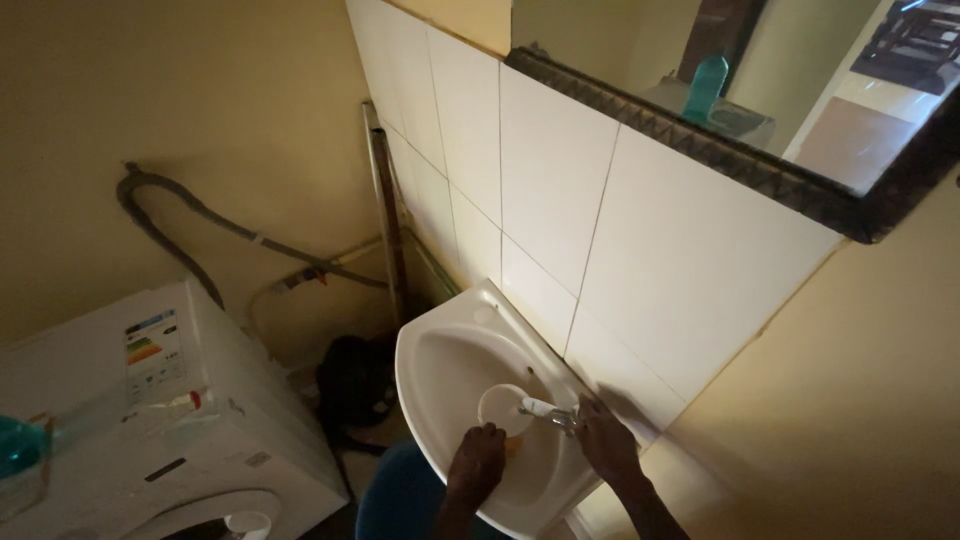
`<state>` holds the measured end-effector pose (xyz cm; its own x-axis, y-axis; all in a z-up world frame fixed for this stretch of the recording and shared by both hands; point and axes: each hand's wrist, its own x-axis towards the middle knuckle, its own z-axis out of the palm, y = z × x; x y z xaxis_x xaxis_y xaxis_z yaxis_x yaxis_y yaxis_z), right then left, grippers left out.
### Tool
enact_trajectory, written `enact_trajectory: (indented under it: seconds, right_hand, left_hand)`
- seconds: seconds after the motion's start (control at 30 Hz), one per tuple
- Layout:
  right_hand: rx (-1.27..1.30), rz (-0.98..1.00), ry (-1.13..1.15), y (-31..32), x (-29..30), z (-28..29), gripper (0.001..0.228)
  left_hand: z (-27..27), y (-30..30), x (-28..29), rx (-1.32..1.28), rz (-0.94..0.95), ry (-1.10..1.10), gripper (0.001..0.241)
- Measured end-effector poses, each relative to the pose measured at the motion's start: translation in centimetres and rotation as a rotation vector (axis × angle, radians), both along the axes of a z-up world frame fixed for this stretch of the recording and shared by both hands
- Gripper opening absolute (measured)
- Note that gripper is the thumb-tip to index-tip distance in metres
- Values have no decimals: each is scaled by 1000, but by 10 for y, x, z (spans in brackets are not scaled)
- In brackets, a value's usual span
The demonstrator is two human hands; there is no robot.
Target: The person repeatedly fills a small cup with water from a sink faucet and pours it into a blue bucket on the floor. The person uses both hands to hold the cup and control the water flow.
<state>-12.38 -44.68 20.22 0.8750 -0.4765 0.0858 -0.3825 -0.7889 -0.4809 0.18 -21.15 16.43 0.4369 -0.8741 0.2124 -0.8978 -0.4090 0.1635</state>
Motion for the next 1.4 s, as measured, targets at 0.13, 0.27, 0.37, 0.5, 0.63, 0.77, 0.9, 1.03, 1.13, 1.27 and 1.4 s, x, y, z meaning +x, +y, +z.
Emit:
enact_trajectory:
  seconds: [0.13,0.27,0.37,0.5,0.63,0.77,0.9,1.03,1.13,1.27,1.4]
  right_hand:
    - [-36,37,-32,-6,0,-11,46]
    - [-108,95,-88,-16,-2,-35,49]
    - [-71,14,9,-9,2,-19,45]
    - [-138,68,-51,1,-2,1,33]
    - [36,-41,69,5,1,14,39]
    - [33,-107,78,5,2,7,43]
    - [-62,25,-68,-13,-2,-31,54]
    - [16,-28,16,-6,2,-18,49]
    - [-5,-33,14,-3,1,-9,49]
    - [28,-22,2,4,-2,5,51]
    - [-2,-7,-87,-6,3,-21,45]
  left_hand:
    - [-3,0,-1,51,-17,-67,13]
    - [-2,4,-2,-260,-8,113,6]
    - [-12,1,0,-137,9,-91,8]
    - [-14,-1,3,-2,-38,-120,12]
    - [-6,3,-1,-168,-24,-44,9]
    - [-3,2,-3,-152,14,-22,13]
    - [0,3,-4,-97,8,0,14]
    - [-1,1,-3,-88,26,-42,12]
    - [-8,2,-2,-45,32,-52,16]
    - [-20,1,-1,-82,39,-14,20]
    - [-3,1,-2,-47,42,70,22]
